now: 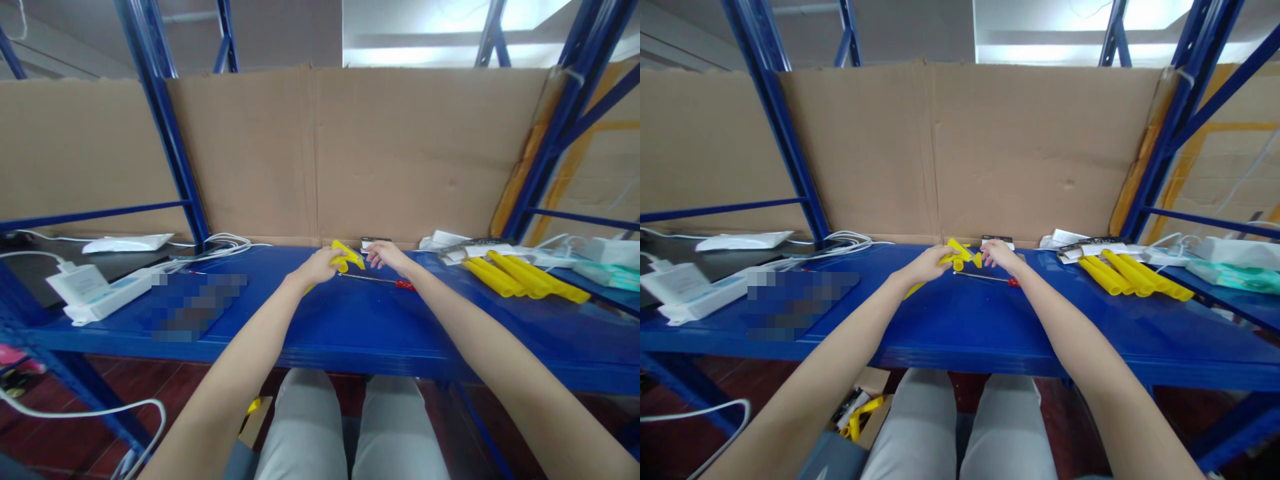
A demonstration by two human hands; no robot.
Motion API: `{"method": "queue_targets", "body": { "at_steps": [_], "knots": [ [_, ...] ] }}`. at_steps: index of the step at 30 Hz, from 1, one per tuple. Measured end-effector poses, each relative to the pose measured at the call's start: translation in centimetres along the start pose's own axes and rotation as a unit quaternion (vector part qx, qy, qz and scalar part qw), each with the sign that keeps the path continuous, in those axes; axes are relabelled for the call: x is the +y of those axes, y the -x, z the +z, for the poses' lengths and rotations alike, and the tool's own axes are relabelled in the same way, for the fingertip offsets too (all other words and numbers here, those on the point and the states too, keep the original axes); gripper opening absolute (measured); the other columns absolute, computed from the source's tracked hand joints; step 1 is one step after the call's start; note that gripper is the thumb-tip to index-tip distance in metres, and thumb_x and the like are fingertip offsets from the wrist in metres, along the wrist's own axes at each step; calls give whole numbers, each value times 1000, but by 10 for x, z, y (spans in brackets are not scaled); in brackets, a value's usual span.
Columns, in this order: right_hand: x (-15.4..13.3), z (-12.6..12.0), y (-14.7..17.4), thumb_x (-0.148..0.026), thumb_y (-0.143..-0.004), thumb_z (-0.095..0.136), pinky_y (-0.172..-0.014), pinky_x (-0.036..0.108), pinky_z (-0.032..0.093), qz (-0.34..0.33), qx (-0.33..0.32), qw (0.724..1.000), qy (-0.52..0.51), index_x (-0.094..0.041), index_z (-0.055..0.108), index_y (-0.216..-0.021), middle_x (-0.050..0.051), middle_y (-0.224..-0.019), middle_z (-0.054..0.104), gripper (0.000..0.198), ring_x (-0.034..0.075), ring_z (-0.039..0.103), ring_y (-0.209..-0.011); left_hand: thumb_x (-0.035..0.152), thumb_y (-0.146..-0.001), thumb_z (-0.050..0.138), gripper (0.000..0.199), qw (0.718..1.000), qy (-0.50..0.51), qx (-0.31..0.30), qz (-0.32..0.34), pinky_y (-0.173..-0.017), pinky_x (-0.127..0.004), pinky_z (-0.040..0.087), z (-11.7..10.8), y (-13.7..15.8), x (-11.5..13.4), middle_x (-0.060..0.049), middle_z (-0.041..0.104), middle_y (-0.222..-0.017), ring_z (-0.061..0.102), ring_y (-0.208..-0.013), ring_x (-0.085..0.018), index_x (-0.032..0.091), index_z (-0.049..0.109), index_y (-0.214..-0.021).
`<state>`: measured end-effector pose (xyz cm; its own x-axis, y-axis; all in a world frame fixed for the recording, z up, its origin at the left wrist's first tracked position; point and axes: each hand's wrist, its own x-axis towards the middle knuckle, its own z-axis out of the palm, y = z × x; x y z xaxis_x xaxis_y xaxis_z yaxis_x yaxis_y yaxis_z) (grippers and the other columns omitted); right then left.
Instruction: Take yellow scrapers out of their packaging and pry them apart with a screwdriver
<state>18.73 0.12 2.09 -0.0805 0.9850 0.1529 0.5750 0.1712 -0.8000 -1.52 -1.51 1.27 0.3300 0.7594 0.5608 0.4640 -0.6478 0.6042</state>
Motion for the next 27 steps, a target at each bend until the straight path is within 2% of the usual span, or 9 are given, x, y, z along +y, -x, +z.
{"method": "queue_targets", "body": {
  "at_steps": [3,7,11,17,22,27],
  "knots": [
    [1,-2,6,-17,-92,40,-51,17,45,-13,-20,998,-59,-13,60,-94,10,-88,71,20,8,59,-56,4,-61,63,24,998,-38,-36,18,-97,-39,44,3,1,-3,-6,72,-90,65,-94,-24,23,70,-73],
    [1,7,7,-13,-87,52,-47,16,43,-51,-56,997,-21,-14,59,-79,4,-74,69,10,7,57,-51,7,-60,66,25,998,-28,-44,29,-96,-38,45,5,1,-6,-5,73,-87,64,-91,-24,25,73,-75],
    [1,16,7,-14,-84,60,-43,16,42,-64,-64,996,-10,-15,59,-81,0,-63,64,3,7,54,-46,4,-60,65,32,996,-45,-58,51,-92,-39,47,8,2,-8,-6,70,-82,64,-85,-24,26,76,-80],
    [2,19,9,-6,-82,57,-42,16,39,-59,-38,997,-42,-14,57,-76,-4,-54,57,10,5,47,-42,1,-63,63,39,989,-78,-90,86,-92,-36,46,13,3,-8,-6,70,-86,64,-89,-22,28,76,-88],
    [6,18,7,-10,-82,53,-48,18,43,-46,-50,994,-90,-15,60,-71,-4,-51,54,14,7,45,-44,7,-63,67,33,992,-71,-76,66,-89,-33,48,15,3,-8,-5,74,-87,65,-86,-22,28,77,-86],
    [10,15,4,-6,-75,54,-52,19,43,-30,-75,985,-153,-15,59,-64,-2,-52,55,15,7,46,-46,9,-64,70,30,989,-119,-56,72,-81,-31,50,14,3,-5,-4,75,-82,67,-75,-21,28,78,-85]
  ]
}}
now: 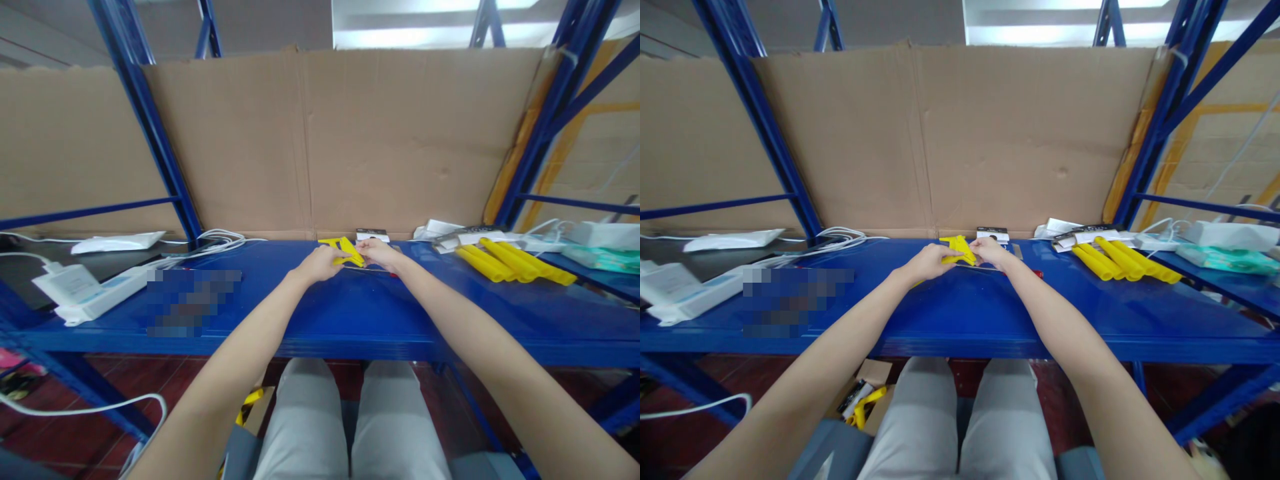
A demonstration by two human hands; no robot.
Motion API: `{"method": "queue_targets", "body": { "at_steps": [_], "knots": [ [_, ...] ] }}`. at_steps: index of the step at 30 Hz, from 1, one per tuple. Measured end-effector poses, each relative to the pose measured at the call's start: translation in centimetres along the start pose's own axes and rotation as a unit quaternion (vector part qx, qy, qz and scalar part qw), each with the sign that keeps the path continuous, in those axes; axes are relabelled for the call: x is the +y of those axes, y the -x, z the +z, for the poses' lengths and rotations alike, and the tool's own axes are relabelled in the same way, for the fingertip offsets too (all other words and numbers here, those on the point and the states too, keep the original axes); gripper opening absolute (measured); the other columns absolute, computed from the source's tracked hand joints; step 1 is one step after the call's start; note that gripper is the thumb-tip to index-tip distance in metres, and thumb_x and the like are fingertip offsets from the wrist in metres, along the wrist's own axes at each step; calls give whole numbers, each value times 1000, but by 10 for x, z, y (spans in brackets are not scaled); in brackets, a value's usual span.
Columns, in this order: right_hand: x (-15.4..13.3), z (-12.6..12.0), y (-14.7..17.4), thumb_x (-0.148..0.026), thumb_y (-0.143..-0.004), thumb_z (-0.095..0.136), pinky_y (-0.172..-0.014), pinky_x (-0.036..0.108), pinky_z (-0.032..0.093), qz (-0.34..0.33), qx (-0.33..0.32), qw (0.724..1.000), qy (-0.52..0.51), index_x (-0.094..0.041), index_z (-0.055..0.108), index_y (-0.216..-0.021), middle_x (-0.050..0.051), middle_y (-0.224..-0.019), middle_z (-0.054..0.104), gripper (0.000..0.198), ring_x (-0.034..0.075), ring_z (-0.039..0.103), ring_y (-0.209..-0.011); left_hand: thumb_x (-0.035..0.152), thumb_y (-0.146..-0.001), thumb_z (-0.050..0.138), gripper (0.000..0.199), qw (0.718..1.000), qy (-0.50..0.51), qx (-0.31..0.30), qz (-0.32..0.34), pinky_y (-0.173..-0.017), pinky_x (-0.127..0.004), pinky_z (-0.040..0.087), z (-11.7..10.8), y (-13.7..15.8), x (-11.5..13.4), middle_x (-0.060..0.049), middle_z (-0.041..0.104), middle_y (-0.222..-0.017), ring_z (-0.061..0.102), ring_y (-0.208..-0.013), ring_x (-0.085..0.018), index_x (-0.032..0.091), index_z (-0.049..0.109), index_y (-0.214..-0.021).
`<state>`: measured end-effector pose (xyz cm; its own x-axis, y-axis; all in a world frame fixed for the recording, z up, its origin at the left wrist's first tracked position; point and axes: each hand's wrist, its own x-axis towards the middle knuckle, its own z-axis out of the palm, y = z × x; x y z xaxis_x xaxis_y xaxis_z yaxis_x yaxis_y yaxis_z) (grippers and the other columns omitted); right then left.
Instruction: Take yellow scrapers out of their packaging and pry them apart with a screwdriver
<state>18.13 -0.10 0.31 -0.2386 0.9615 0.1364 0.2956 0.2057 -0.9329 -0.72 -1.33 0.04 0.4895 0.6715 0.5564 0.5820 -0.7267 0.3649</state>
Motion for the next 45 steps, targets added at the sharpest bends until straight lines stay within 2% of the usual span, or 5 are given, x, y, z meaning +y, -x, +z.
{"method": "queue_targets", "body": {
  "at_steps": [9,22,32,40,45],
  "knots": [
    [0,-2,-3,0,-71,59,-47,18,41,15,-21,997,-75,-15,62,-68,-3,-51,57,15,6,46,-42,15,-81,58,39,978,-176,-110,31,-88,-31,49,-6,0,9,-6,72,-109,67,-95,-20,23,68,-117],
    [-9,7,5,3,-72,53,-46,16,39,30,21,999,-34,-15,60,-68,-4,-53,56,21,6,49,-46,11,-84,47,48,975,-171,-130,57,-101,-33,44,-1,3,6,-8,63,-124,59,-113,-20,22,59,-130],
    [-12,8,9,-16,-82,62,-50,17,45,-5,19,1000,7,-16,61,-72,-2,-64,60,11,8,54,-56,8,-84,44,48,974,-168,-149,29,-96,-33,46,-1,2,3,-11,62,-117,59,-111,-22,18,58,-129],
    [-13,9,3,-13,-93,44,-47,20,48,-11,114,992,54,-16,53,-72,1,-61,61,23,9,56,-48,8,-84,43,52,970,-196,-144,-15,-99,-36,43,0,2,1,-13,59,-120,59,-111,-22,17,54,-133],
    [-16,-5,3,-12,-95,41,-38,15,36,-26,193,981,25,-16,50,-71,-4,-49,54,25,4,45,-36,7,-82,44,55,970,-205,-104,-74,-106,-36,39,-6,1,-6,-14,53,-133,52,-124,-24,16,53,-135]
  ]
}}
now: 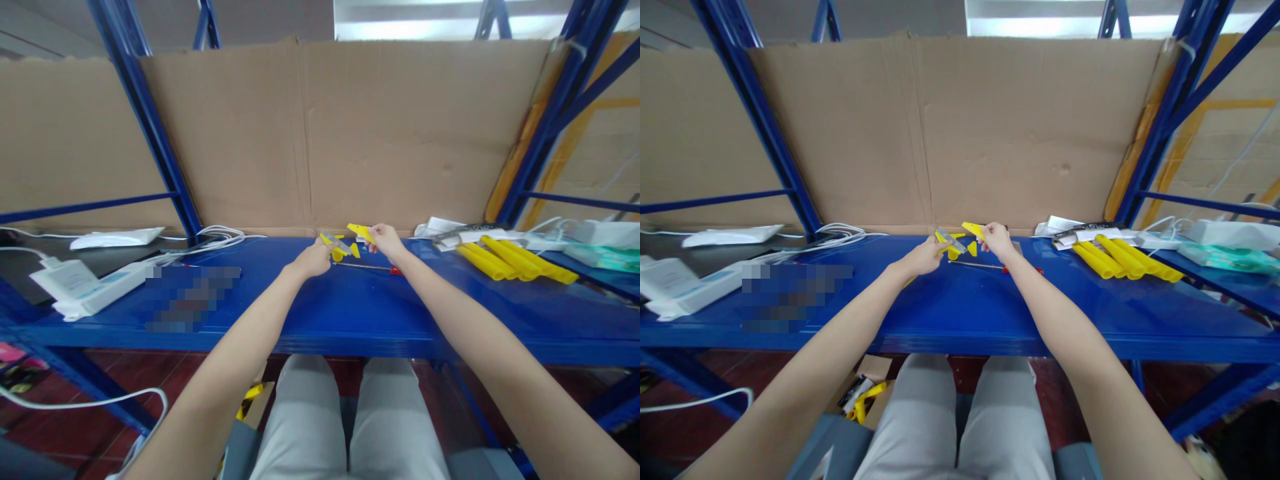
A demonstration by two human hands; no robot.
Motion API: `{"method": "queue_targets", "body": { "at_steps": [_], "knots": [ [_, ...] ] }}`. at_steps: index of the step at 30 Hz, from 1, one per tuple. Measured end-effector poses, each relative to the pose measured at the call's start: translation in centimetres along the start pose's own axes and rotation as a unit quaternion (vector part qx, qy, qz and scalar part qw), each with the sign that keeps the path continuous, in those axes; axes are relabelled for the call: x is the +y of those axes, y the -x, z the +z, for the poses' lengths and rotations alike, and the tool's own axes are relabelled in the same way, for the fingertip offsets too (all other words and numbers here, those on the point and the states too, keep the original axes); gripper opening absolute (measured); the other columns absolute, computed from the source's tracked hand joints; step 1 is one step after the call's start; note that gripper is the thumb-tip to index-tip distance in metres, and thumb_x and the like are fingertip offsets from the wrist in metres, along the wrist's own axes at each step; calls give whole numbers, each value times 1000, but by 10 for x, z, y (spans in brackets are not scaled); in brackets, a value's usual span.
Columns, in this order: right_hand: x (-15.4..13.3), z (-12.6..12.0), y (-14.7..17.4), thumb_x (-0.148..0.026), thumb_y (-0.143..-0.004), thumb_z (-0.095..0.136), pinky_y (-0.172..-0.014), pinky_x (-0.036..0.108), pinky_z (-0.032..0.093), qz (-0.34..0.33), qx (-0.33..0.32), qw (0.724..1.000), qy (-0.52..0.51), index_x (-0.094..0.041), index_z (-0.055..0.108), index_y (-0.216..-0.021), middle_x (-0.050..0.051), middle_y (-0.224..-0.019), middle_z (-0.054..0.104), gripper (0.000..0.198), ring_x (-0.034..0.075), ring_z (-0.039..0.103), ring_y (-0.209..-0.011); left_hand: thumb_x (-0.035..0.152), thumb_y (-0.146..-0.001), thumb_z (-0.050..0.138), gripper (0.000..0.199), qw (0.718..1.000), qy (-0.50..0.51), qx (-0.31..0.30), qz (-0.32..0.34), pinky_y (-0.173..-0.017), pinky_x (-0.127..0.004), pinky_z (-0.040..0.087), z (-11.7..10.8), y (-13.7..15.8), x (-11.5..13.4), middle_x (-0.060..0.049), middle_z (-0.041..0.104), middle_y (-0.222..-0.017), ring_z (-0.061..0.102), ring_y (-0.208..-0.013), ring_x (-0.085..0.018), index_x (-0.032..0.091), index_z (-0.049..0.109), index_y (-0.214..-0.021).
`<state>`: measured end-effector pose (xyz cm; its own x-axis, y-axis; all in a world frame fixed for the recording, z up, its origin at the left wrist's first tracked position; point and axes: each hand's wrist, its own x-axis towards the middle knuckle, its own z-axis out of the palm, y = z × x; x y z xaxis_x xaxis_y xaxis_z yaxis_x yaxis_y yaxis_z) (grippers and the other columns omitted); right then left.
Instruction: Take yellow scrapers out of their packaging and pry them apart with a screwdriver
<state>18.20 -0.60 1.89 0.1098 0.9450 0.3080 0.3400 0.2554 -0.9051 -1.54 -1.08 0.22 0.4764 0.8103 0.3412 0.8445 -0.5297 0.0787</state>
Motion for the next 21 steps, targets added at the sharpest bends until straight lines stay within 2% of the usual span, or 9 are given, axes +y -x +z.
{"method": "queue_targets", "body": {
  "at_steps": [4,13,18,21],
  "knots": [
    [4,-8,-4,-10,-87,57,-36,14,31,16,15,1000,1,-15,54,-65,-7,-38,44,23,4,38,-34,13,-84,45,54,999,9,19,-48,-108,-36,37,-2,-1,-9,-13,47,-141,48,-128,-24,18,50,-137],
    [16,-16,-18,-5,-74,68,-43,16,37,54,2,998,-33,-13,57,-67,-5,-48,51,15,4,41,-41,13,-85,45,54,996,14,2,-88,-106,-41,39,-8,0,-9,-18,45,-141,53,-124,-30,17,48,-139],
    [13,-11,-28,-8,-76,68,-41,17,35,64,46,996,-41,-16,54,-71,-5,-51,51,16,4,41,-40,14,-86,45,54,995,15,2,-102,-106,-39,39,-11,2,-6,-18,45,-140,55,-121,-29,16,46,-140],
    [12,-5,-38,-10,-76,68,-42,17,35,61,44,997,19,-15,58,-78,-6,-49,50,11,5,41,-39,15,-86,45,54,995,16,-1,-101,-106,-40,39,-11,3,-4,-18,45,-141,56,-120,-29,17,46,-140]
  ]
}}
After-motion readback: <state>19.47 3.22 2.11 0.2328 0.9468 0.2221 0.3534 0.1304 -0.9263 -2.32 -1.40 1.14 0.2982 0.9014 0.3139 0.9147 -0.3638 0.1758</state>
